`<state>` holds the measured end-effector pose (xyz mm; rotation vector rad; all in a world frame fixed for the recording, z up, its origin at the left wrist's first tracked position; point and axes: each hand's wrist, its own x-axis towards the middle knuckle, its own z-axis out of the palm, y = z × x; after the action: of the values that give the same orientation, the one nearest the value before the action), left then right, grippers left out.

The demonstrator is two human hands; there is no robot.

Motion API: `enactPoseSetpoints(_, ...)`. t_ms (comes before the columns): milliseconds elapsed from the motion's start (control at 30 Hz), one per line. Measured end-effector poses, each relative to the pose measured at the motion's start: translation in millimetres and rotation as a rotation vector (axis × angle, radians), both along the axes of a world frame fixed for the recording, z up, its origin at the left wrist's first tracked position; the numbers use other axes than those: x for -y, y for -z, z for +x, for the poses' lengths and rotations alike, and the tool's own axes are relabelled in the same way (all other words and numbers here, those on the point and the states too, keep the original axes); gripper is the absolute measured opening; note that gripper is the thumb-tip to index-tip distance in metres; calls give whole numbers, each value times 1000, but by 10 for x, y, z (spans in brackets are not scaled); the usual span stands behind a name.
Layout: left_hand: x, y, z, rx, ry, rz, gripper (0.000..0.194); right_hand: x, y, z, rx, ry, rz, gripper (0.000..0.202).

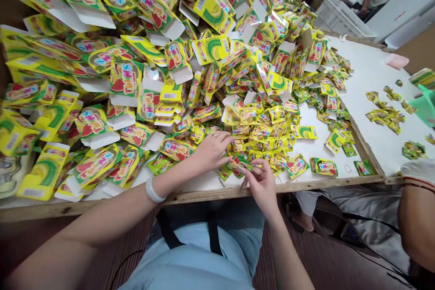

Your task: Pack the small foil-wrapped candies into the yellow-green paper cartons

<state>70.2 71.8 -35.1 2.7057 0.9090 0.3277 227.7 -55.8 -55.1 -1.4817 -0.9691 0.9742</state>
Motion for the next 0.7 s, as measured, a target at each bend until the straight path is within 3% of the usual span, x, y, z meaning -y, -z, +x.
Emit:
enactPoseSetpoints(100,-22,219,126,6,-9,37,33,53,27,166,-121,91,-31,46)
enactPoseSetpoints(200,-98,321,82,179,-32,-128,31,64,30,293,-153,90,-19,42)
enactPoseSetpoints(367,-78,204,-66,478,-88,-575,32,-121,-25,297,-186,5,28,38)
enactPoseSetpoints(533,-19,67,-77,608,-29,-849,34,-375,-151,175,-60,-62,52,38)
enactPoseSetpoints(700,62,38,-30,755,-93,-1026,30,-376,-132,189,120,84,170,43)
